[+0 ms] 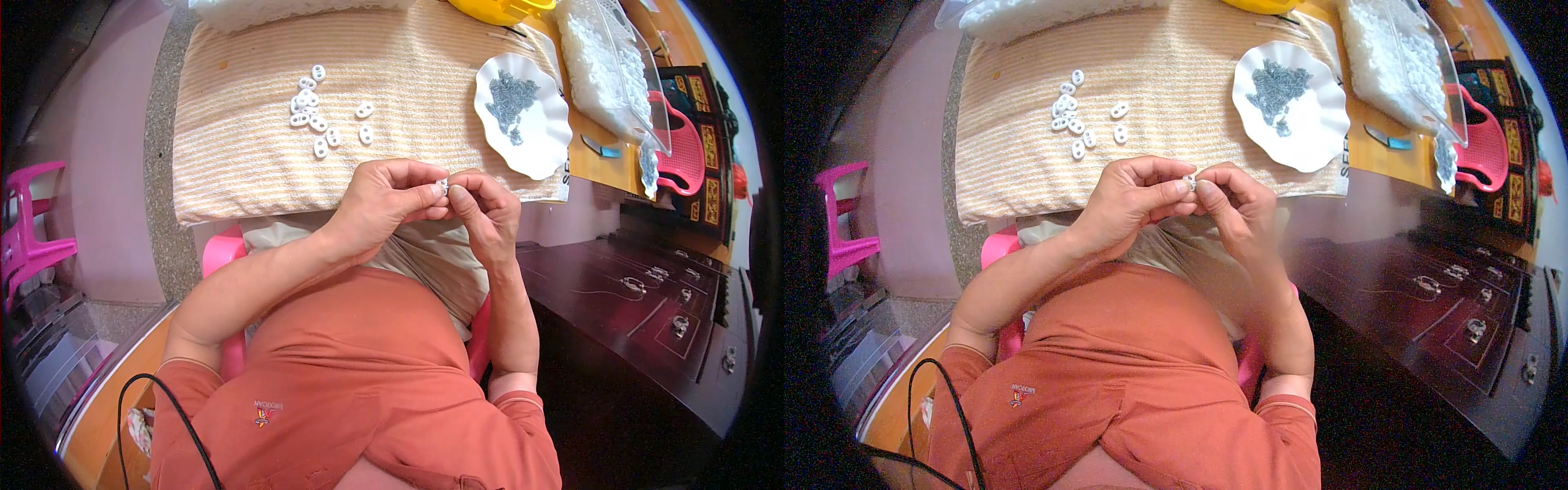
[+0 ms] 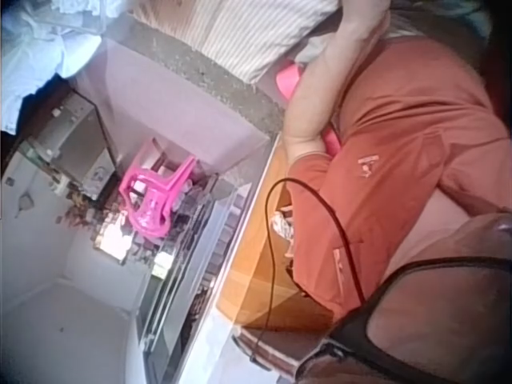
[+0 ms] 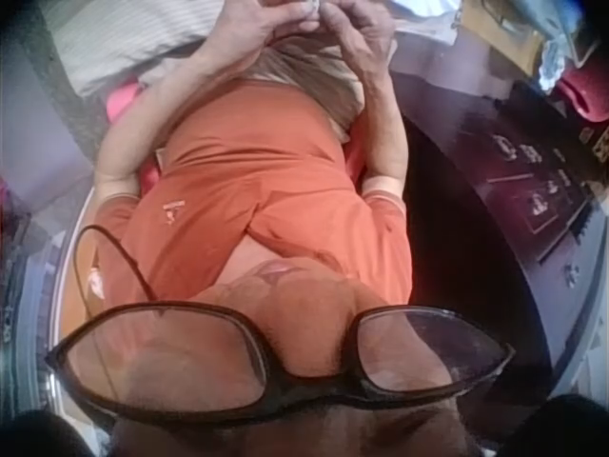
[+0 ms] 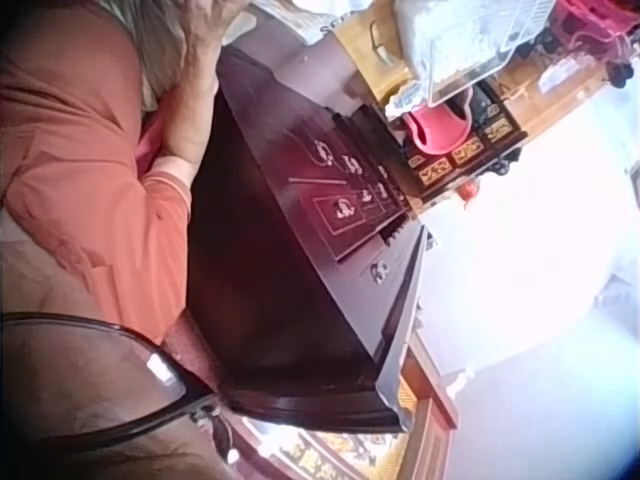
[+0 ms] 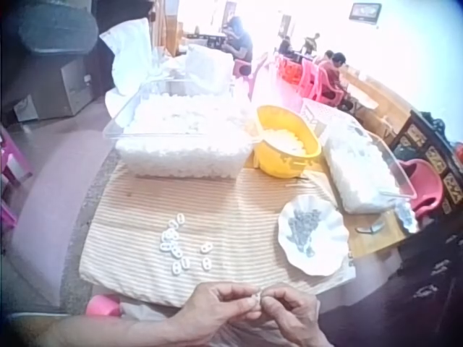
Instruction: The person assembles small white plastic components by hand, inserting tiny pins into them.
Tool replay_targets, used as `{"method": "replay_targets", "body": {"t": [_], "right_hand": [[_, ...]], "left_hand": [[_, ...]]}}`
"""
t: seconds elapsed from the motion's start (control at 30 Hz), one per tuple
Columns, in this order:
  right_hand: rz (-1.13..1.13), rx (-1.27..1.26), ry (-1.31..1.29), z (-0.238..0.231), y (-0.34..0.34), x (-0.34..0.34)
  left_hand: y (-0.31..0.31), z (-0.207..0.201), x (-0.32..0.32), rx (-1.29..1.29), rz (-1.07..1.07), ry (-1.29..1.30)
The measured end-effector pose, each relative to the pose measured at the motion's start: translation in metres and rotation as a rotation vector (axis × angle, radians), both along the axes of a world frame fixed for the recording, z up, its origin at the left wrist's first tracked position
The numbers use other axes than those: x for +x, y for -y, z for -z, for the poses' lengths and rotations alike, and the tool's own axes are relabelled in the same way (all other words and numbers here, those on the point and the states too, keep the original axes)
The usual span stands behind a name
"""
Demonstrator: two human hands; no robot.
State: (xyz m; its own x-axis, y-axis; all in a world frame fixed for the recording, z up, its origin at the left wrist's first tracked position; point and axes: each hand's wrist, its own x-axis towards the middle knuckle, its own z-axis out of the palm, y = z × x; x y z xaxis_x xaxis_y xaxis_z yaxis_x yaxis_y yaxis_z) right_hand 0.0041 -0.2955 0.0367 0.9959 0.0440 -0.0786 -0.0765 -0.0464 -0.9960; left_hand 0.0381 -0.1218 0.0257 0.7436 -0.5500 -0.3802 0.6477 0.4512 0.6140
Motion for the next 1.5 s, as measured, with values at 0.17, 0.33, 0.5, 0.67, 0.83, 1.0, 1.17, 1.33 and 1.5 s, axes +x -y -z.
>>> {"method": "replay_targets", "body": {"t": [0.17, 0.33, 0.5, 0.67, 0.83, 1.0, 1.17, 1.33, 1.5], "right_hand": [[-0.005, -0.061, 0.037, 0.000, -0.002, 0.000], [-0.033, -0.157, 0.045, 0.000, -0.002, 0.000], [-0.017, -0.062, -0.001, 0.000, 0.001, -0.001], [-0.020, 0.051, -0.027, -0.003, 0.001, -0.002], [-0.035, 0.030, -0.005, -0.004, 0.001, -0.005], [-0.043, -0.010, 0.039, -0.010, -0.010, -0.007], [-0.040, -0.036, 0.076, -0.010, -0.018, -0.010], [-0.056, -0.107, 0.087, -0.013, -0.023, -0.009], [-0.097, -0.096, 0.088, -0.015, -0.033, -0.003]], "left_hand": [[0.001, 0.002, -0.003, 0.006, -0.027, 0.030], [0.000, 0.003, -0.005, 0.071, -0.016, 0.075], [0.001, 0.001, -0.007, 0.040, -0.024, 0.118], [0.001, -0.006, -0.009, 0.039, -0.028, 0.121], [0.001, -0.009, -0.012, 0.004, -0.053, 0.086], [-0.006, -0.006, -0.019, -0.006, -0.082, 0.105], [-0.011, -0.008, -0.024, 0.000, -0.108, 0.116], [-0.017, -0.012, -0.028, -0.005, -0.133, 0.152], [-0.027, -0.014, -0.028, -0.009, -0.166, 0.157]]}}
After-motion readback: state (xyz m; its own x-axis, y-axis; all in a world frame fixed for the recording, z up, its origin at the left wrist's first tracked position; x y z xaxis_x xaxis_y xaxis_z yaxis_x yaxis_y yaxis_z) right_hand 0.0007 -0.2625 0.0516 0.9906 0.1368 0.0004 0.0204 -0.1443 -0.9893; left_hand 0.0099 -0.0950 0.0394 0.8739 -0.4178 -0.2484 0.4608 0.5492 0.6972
